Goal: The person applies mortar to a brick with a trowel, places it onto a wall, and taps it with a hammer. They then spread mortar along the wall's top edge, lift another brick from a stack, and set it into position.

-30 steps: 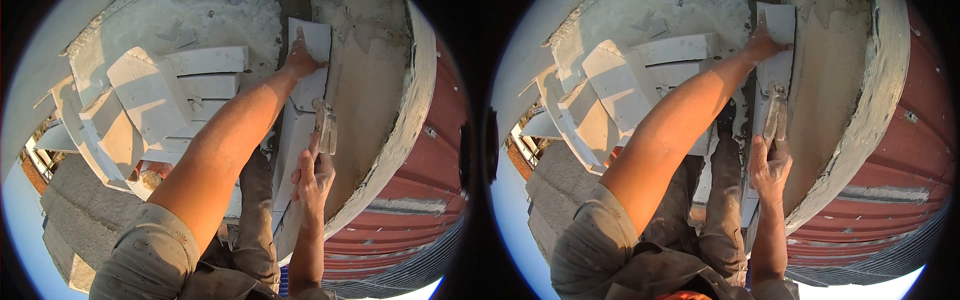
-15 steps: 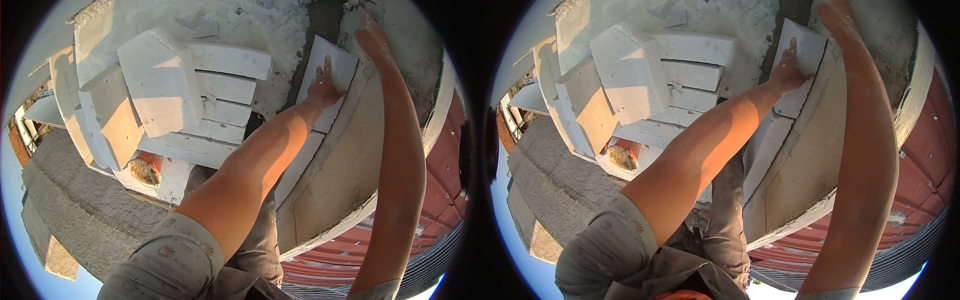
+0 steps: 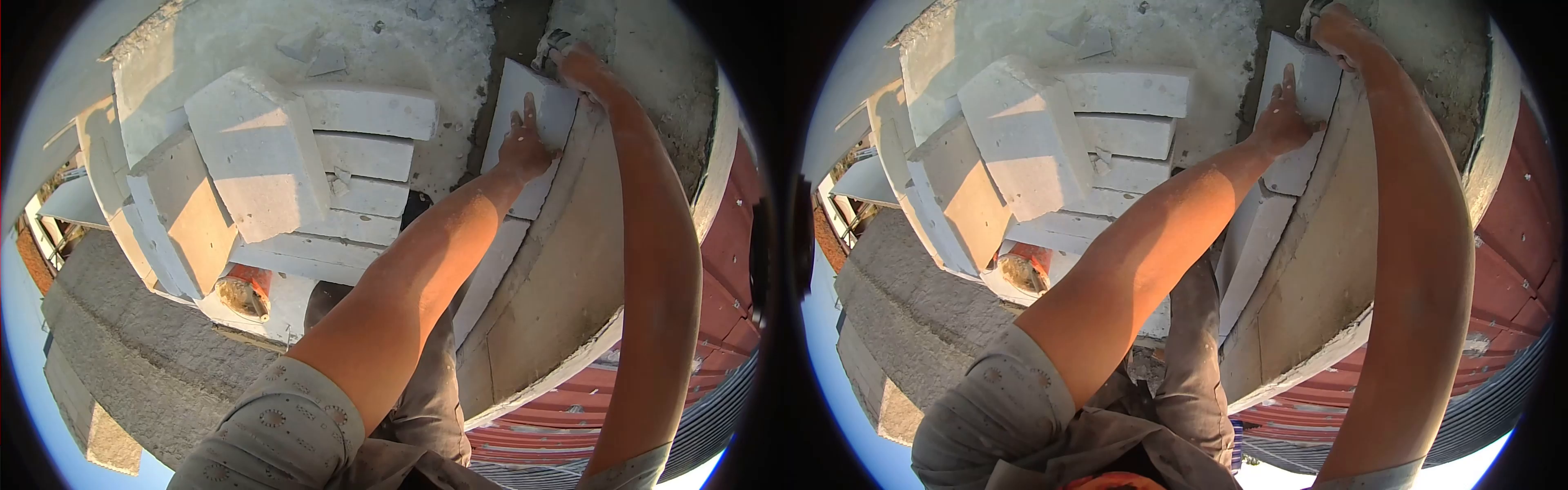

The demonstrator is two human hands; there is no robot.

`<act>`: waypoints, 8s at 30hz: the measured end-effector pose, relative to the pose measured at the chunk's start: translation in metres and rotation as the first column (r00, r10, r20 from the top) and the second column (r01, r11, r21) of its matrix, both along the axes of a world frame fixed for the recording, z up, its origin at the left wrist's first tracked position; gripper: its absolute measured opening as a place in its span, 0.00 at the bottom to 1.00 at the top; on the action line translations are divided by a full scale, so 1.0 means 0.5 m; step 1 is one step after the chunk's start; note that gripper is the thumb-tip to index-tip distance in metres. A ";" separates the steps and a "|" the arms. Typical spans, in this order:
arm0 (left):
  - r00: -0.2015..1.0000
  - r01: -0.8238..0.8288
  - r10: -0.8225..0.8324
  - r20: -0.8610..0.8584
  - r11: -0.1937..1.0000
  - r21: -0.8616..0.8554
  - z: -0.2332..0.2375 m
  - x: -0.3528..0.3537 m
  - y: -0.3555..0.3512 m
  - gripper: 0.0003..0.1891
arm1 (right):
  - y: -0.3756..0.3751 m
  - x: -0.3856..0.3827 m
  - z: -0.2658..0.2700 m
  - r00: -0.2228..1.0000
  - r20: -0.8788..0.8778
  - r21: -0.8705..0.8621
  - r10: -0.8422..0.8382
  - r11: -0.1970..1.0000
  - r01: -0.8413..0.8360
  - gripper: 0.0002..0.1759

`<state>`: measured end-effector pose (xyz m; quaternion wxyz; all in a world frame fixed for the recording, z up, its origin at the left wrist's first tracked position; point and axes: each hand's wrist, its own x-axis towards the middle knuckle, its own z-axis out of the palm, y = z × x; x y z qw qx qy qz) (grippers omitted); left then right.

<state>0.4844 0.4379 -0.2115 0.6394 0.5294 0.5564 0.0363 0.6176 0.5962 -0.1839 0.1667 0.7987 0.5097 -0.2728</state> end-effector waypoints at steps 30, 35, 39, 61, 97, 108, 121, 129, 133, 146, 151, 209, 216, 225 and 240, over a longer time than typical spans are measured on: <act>0.997 0.063 -0.044 -0.059 0.929 0.365 -0.209 0.016 0.061 0.38 | -0.466 -0.182 0.164 0.933 -0.320 0.671 -0.165 0.656 0.346 0.29; 0.980 -0.106 0.143 0.139 0.964 -0.245 0.058 -0.053 0.095 0.37 | -0.463 -0.180 0.141 0.918 -0.378 0.718 -0.125 0.587 0.375 0.29; 0.993 -0.045 0.043 0.108 0.999 0.017 -0.054 -0.019 0.087 0.36 | -0.443 -0.187 0.190 0.775 -0.586 0.519 -0.239 0.624 0.584 0.28; 0.988 0.013 -0.029 0.155 0.994 0.107 -0.099 -0.074 0.016 0.24 | -0.709 -0.288 0.276 0.800 -0.516 0.447 -0.306 0.701 0.556 0.29; 0.665 -0.584 0.309 -0.680 0.783 -0.216 0.554 -1.063 -0.981 0.29 | -1.050 -1.387 0.077 0.634 -0.729 -0.244 0.256 0.769 -0.590 0.45; 0.628 -0.694 0.456 -0.631 0.695 -0.187 0.525 -1.085 -1.035 0.27 | -1.020 -1.449 0.118 0.582 -0.647 -0.706 -0.493 0.676 -0.212 0.35; 0.667 -0.627 0.318 -0.674 0.728 -0.277 0.551 -1.061 -0.896 0.29 | -0.871 -1.159 0.257 0.510 -0.793 -0.603 -0.333 0.541 -0.586 0.37; 0.689 -0.492 0.180 -0.702 0.828 -0.270 0.521 -0.969 -0.837 0.29 | -0.623 -0.725 0.564 0.508 -0.804 -0.538 -0.310 0.742 -0.400 0.37; 0.677 -0.464 0.091 -0.731 0.823 -0.327 0.524 -0.927 -0.778 0.28 | -0.441 -0.445 0.689 0.763 -0.642 -0.348 -0.077 0.916 -0.200 0.32; 0.620 -0.438 -0.062 -0.782 0.799 -0.411 0.486 -0.855 -0.739 0.28 | -0.030 -0.155 0.263 0.840 0.283 -0.381 0.464 0.858 -0.346 0.20; 0.602 -0.462 -0.069 -0.795 0.782 -0.418 0.486 -0.849 -0.725 0.27 | -0.090 -0.131 0.183 0.797 0.147 -0.471 0.585 0.750 -0.464 0.19; 0.770 -0.600 0.523 -0.364 0.789 -0.135 0.434 -0.889 0.191 0.38 | -0.330 -0.734 0.155 -0.134 -0.533 -0.792 -0.835 0.437 0.427 0.37; 0.754 -0.239 0.326 -0.570 0.945 0.225 0.462 -0.718 0.196 0.34 | -0.247 -0.719 0.247 0.200 -0.745 -0.479 -0.637 0.719 0.504 0.55; 0.693 0.154 0.299 -0.655 0.827 0.540 0.399 -0.531 0.070 0.42 | -0.109 -0.675 0.329 0.354 -0.608 -0.247 -0.711 0.593 0.767 0.60; 0.262 0.420 0.543 -0.798 0.680 0.601 0.300 -0.998 0.192 0.21 | 0.000 -0.309 0.420 0.759 -0.506 0.285 -0.410 0.751 0.596 0.58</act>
